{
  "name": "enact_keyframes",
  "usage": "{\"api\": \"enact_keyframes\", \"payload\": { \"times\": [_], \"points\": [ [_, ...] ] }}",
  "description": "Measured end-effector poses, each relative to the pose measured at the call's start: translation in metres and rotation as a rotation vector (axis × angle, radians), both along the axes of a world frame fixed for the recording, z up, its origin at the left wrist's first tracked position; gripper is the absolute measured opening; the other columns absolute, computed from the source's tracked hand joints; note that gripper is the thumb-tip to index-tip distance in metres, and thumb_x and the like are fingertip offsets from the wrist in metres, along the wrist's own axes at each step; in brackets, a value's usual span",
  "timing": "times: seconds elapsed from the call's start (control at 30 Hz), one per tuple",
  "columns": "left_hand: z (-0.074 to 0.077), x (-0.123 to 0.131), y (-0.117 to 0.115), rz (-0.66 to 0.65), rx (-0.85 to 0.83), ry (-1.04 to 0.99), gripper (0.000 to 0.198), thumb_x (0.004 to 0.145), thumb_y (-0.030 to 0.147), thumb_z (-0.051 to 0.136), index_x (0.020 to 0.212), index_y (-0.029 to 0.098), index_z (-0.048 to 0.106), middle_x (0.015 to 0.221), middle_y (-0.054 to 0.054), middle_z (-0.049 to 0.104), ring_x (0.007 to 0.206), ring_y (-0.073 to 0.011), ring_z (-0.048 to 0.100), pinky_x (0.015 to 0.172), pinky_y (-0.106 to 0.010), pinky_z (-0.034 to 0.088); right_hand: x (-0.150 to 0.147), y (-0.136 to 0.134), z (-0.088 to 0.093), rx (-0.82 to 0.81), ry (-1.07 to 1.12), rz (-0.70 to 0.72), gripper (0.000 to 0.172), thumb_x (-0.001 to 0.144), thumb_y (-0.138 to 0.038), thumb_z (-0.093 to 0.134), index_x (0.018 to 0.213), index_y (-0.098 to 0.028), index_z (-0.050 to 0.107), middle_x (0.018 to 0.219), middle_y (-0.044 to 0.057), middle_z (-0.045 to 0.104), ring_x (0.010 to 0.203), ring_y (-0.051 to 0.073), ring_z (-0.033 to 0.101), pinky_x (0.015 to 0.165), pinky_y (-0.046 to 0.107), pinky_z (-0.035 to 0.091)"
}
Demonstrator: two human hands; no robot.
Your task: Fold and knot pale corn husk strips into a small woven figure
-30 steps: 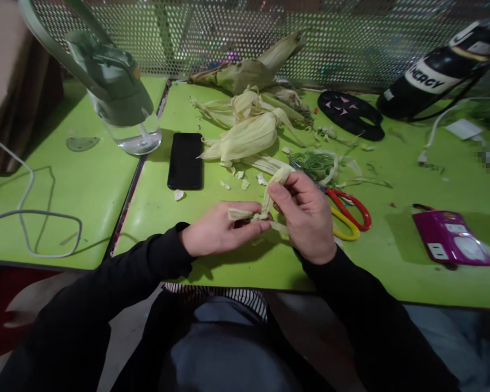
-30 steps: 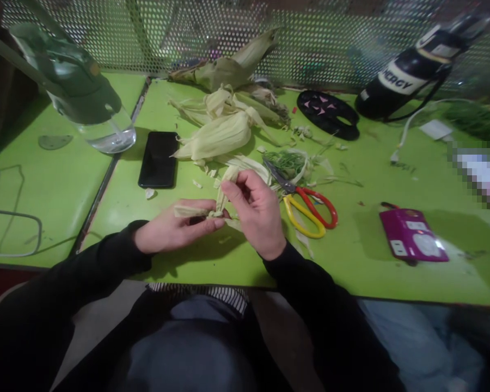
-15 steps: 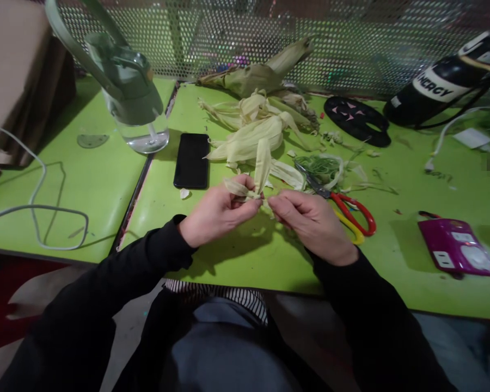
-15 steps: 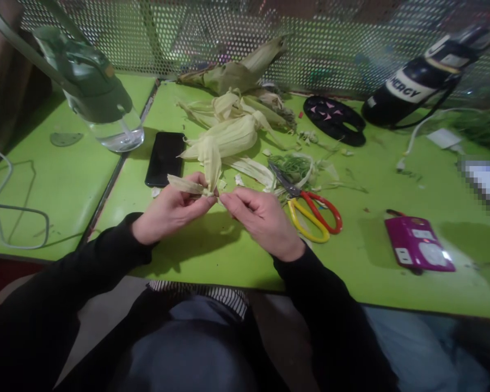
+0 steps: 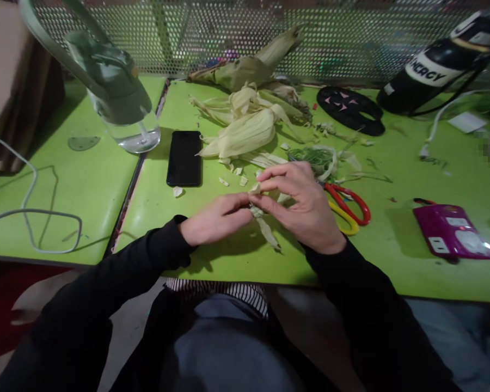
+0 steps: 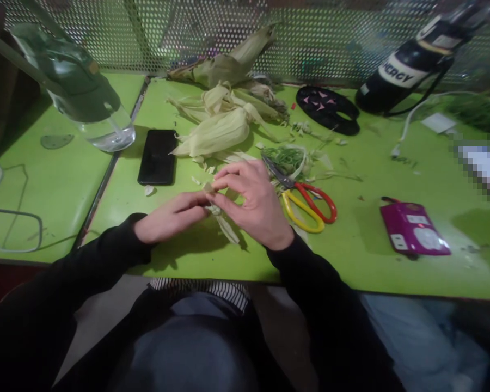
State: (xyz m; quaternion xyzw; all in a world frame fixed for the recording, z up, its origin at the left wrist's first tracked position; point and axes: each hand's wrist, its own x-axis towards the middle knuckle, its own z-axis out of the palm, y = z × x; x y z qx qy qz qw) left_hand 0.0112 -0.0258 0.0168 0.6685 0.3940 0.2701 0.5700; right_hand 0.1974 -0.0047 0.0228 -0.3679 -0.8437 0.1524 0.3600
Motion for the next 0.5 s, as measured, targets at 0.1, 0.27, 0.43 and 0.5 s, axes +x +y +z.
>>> {"api": "enact_keyframes", "payload": {
  "times": [0.1, 0.27, 0.43, 0.5],
  "points": [
    [0.007, -0.001, -0.002, 0.003, -0.036, -0.101, 0.022, 0.096, 0.028, 0.042, 0.082, 0.017, 0.055, 0.063, 0.005, 0.037, 0.060, -0.0105, 0.036, 0.058, -0.025, 0.034, 0.000, 0.000, -0.002, -0.108, 0.095, -0.038, 0.012, 0.088, -0.035, 0.069, 0.081, -0.026, 0.069, 0.098, 0.004, 0.070, 0.103, 0.026, 0.060, 0.094, 0.046, 0.046],
    [0.011, 0.000, -0.004, -0.052, -0.125, -0.159, 0.029, 0.095, 0.035, 0.049, 0.073, 0.018, 0.050, 0.060, 0.006, 0.029, 0.056, -0.0086, 0.029, 0.054, -0.024, 0.028, -0.001, -0.001, -0.001, -0.207, 0.198, -0.016, 0.012, 0.086, -0.033, 0.071, 0.077, -0.026, 0.066, 0.093, 0.003, 0.070, 0.098, 0.024, 0.062, 0.095, 0.045, 0.046],
    [0.006, 0.003, -0.007, -0.102, -0.151, -0.145, 0.041, 0.093, 0.049, 0.053, 0.068, 0.017, 0.047, 0.060, 0.006, 0.030, 0.057, -0.0080, 0.028, 0.051, -0.023, 0.026, -0.003, -0.003, -0.001, -0.246, 0.236, -0.070, 0.011, 0.086, -0.030, 0.070, 0.077, -0.026, 0.066, 0.090, 0.002, 0.070, 0.094, 0.023, 0.063, 0.095, 0.046, 0.047],
    [0.001, 0.004, -0.008, -0.124, -0.148, -0.143, 0.042, 0.093, 0.050, 0.053, 0.068, 0.017, 0.050, 0.059, 0.006, 0.030, 0.057, -0.0082, 0.027, 0.051, -0.024, 0.025, -0.004, -0.004, -0.002, -0.255, 0.242, -0.074, 0.012, 0.086, -0.031, 0.070, 0.076, -0.026, 0.066, 0.089, 0.002, 0.070, 0.094, 0.022, 0.063, 0.095, 0.045, 0.048]
  ]
}}
